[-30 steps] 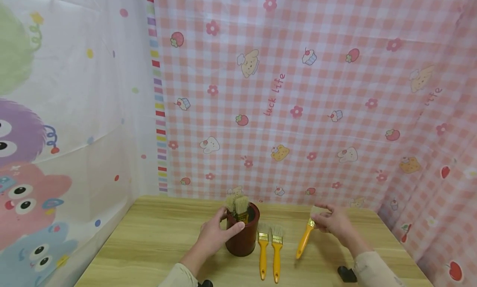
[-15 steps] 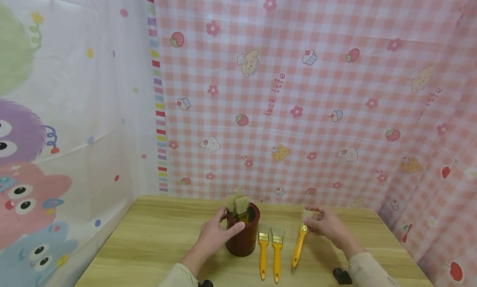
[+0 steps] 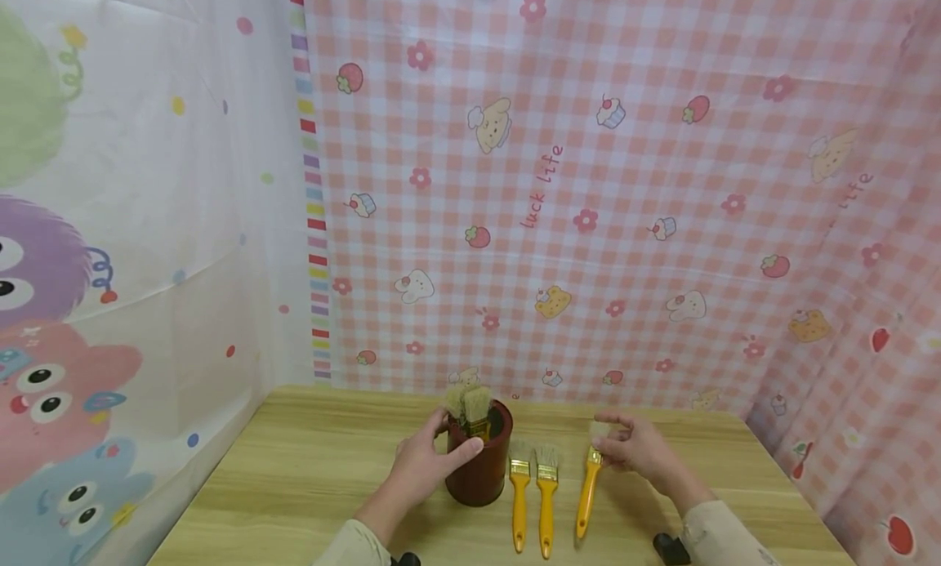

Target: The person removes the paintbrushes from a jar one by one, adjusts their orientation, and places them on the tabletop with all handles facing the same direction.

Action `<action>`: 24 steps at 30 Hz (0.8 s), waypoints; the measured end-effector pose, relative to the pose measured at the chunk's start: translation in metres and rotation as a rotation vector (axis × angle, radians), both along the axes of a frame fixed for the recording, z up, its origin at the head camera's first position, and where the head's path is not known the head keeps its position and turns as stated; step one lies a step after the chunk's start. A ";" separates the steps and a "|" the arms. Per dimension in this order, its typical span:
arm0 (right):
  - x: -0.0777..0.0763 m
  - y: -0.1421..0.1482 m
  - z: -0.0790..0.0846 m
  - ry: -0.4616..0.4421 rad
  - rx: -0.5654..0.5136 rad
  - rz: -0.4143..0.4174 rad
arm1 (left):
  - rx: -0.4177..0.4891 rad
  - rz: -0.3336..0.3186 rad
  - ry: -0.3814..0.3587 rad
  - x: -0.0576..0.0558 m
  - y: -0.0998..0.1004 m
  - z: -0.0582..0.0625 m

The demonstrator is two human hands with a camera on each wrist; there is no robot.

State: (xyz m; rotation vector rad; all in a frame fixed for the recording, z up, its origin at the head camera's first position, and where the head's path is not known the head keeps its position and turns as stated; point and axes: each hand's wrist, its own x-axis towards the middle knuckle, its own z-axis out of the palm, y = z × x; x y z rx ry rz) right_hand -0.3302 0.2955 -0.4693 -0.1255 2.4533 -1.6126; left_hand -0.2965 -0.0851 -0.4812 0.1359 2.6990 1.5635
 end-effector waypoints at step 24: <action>0.003 -0.014 -0.021 -0.031 0.047 0.070 | -0.009 0.010 0.015 0.001 0.000 0.000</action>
